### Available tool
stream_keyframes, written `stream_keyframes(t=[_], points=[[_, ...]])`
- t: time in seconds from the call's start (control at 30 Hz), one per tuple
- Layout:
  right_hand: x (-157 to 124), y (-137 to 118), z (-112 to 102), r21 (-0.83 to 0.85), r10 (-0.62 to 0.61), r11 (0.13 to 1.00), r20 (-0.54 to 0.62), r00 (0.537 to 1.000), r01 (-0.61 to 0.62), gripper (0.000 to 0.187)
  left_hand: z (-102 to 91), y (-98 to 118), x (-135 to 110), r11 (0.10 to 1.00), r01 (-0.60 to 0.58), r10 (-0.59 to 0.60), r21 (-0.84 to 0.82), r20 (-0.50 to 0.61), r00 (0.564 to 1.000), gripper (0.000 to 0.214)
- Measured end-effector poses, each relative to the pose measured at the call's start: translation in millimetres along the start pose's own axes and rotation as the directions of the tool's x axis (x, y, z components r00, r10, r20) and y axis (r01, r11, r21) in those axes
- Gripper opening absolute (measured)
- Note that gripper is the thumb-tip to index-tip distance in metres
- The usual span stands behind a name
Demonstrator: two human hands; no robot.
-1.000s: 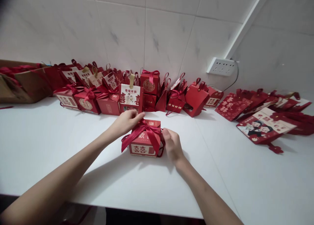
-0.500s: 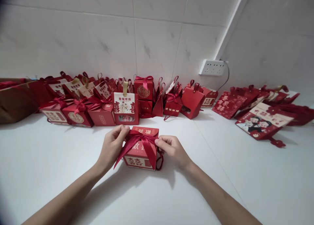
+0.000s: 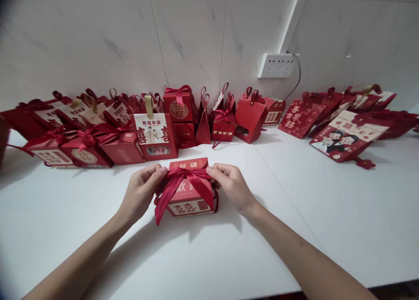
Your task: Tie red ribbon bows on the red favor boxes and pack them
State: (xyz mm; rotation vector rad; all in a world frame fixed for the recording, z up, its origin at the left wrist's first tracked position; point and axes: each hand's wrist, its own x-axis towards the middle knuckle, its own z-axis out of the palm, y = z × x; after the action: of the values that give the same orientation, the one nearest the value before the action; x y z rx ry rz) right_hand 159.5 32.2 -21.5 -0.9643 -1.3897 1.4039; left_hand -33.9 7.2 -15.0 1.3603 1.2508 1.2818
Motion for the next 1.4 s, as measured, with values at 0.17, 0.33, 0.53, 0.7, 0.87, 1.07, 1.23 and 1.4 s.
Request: stream_keyframes(t=[0.17,0.33,0.53,0.7,0.87,1.07,1.23,1.4], points=[[3,0,-6,0.057,-0.011,0.998,-0.012,1.0,0.012,0.036,2.1,-4,-1,0.998,-0.059,0.057,-0.028,-0.061,0.996,0.037],[5,-9,-10,0.111,-0.019,0.994,0.026,0.999,0.016,0.037,5.9,-6,-3,0.995,-0.093,0.09,-0.022,-0.093,0.992,0.035],[8,-4,-10,0.173,0.074,0.982,0.021,0.997,-0.076,0.034,11.2,-8,-5,0.998,-0.058,0.063,0.033,-0.156,0.986,0.037],[8,-2,-9,0.2,0.092,0.975,0.02,0.996,-0.094,0.032,13.7,-9,-7,0.991,-0.094,0.111,0.097,-0.194,0.975,0.036],[8,-4,-10,0.206,0.114,0.971,0.062,0.992,-0.124,0.035,14.7,-11,-7,0.984,-0.124,0.149,0.127,-0.215,0.965,0.034],[9,0,-13,0.182,0.153,0.969,0.079,0.985,-0.165,0.038,13.3,-14,-7,0.985,-0.107,0.133,0.136,-0.205,0.97,0.034],[12,1,-19,0.042,0.077,0.996,0.111,0.991,-0.082,0.042,9.5,-7,-4,0.997,-0.023,0.032,0.068,-0.131,0.991,0.035],[8,-2,-27,-0.2,-0.195,0.957,0.089,0.977,0.209,0.064,6.7,-2,-1,1.0,-0.021,0.022,0.021,-0.056,0.998,0.032]])
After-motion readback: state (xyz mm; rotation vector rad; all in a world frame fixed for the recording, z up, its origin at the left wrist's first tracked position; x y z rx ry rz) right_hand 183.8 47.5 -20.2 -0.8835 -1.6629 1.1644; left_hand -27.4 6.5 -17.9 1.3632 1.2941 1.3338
